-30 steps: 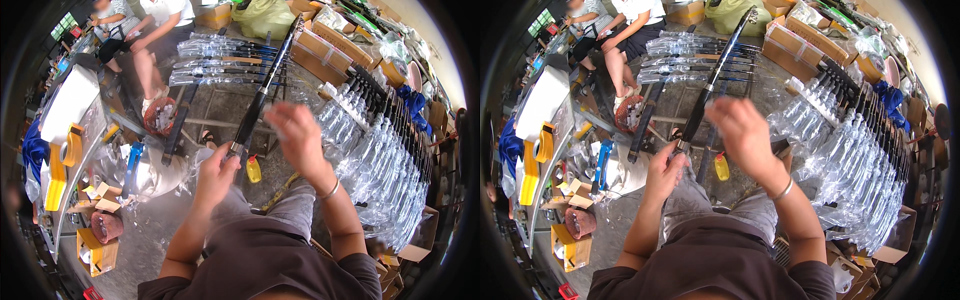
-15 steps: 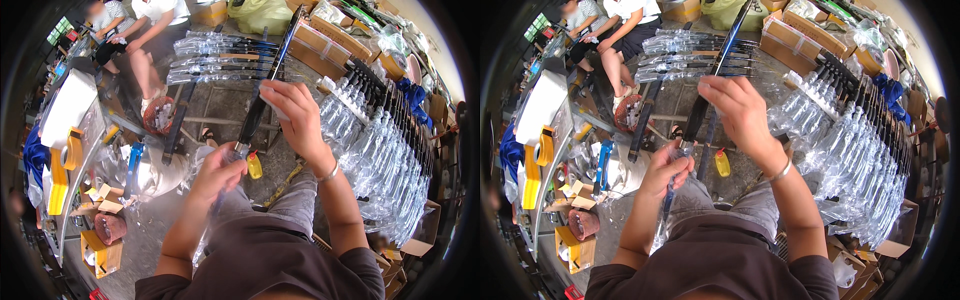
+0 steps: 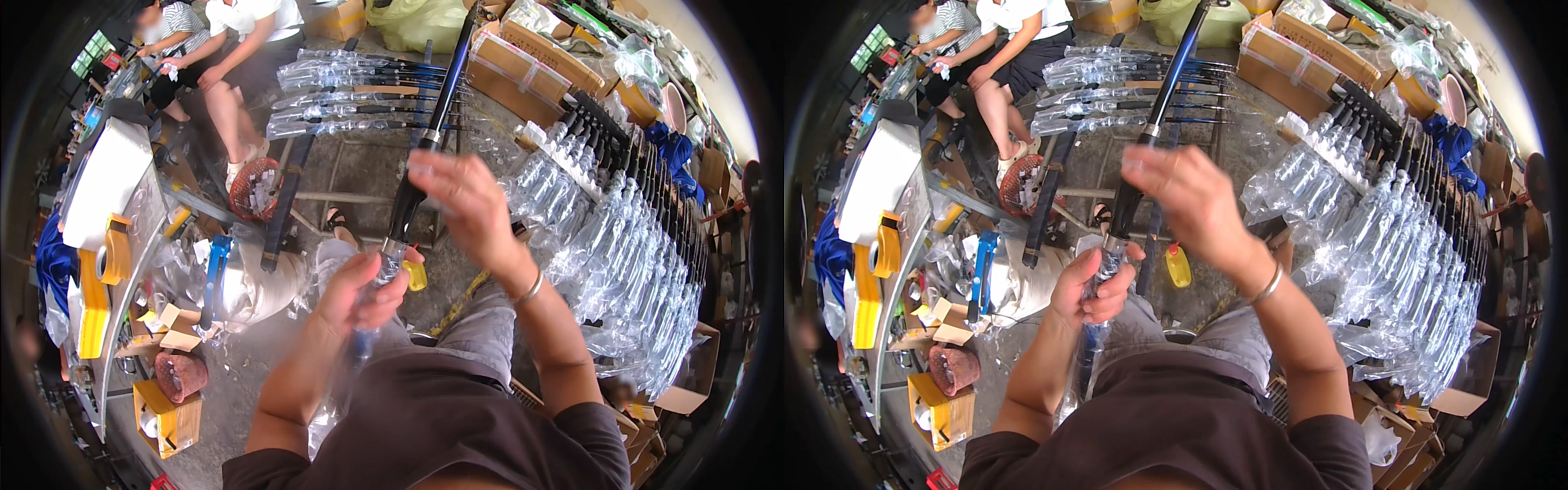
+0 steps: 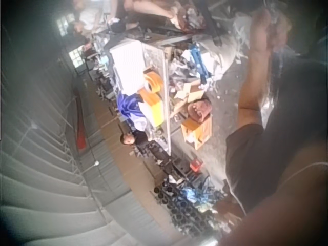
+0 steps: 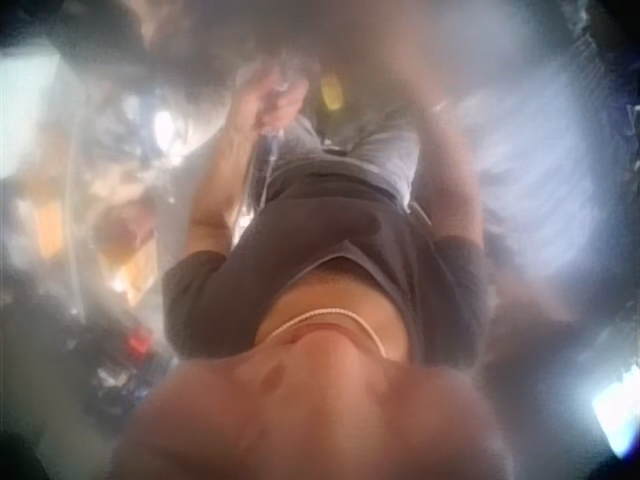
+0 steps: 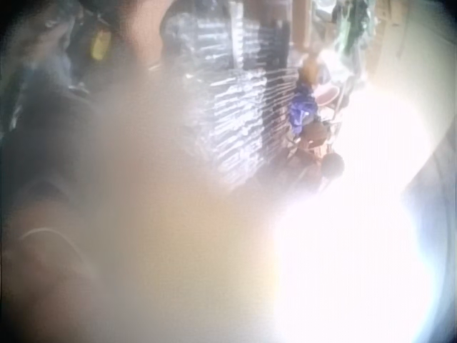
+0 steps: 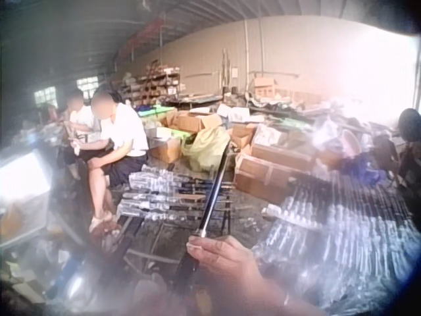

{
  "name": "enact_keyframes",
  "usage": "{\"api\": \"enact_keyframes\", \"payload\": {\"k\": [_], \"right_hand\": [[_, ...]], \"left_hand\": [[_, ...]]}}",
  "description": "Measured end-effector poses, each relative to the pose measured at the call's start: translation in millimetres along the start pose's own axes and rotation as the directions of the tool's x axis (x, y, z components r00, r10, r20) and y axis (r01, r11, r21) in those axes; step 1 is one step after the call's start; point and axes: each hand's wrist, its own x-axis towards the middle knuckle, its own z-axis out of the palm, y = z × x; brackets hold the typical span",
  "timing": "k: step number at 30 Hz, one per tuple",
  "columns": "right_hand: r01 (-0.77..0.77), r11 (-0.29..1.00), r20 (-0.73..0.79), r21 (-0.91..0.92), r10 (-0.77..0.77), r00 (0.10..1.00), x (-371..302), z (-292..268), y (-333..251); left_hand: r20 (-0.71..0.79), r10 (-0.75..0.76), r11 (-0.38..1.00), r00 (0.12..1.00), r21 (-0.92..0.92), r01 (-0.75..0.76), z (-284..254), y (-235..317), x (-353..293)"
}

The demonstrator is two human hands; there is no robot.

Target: The person wipes the handle of a fishing rod with a white cloth. They repeatedly pick up rods from a rack, wipe the handle section, and place them back. The workspace is cluttered with boxes and plastic-wrapped items.

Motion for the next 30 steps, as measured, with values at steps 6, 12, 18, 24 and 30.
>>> {"api": "enact_keyframes", "payload": {"k": [6, 12, 18, 24, 30], "right_hand": [[-0.396, 0.852, 0.081, 0.343, 0.393, 0.916, -30.4, 8.0, -13.0], [-0.406, 0.032, 0.244, 0.913, 0.755, 0.609, -58.5, 6.9, 22.5], [-0.554, -0.189, 0.458, 0.811, 0.795, 0.399, -95.6, 32.7, 15.0], [-0.787, 0.155, 0.376, 0.597, 0.812, 0.446, -101.1, 9.4, 28.1], [-0.498, 0.749, 0.1, -0.436, 0.591, 0.801, -87.1, -3.2, 17.8]], "left_hand": [[-0.104, 0.038, 0.998, 0.994, 0.055, -0.033, -16.4, 6.3, -4.2], [-0.123, 0.08, 0.994, 0.989, 0.08, -0.071, -13.7, 5.9, -6.8], [-0.176, 0.067, 0.985, 0.982, 0.168, -0.037, -22.6, 1.0, -15.4], [-0.234, 0.085, 0.976, 0.968, 0.217, -0.034, -21.8, -3.2, -12.5], [-0.303, 0.084, 0.959, 0.949, 0.284, 0.006, -18.9, -5.8, -11.3]]}}
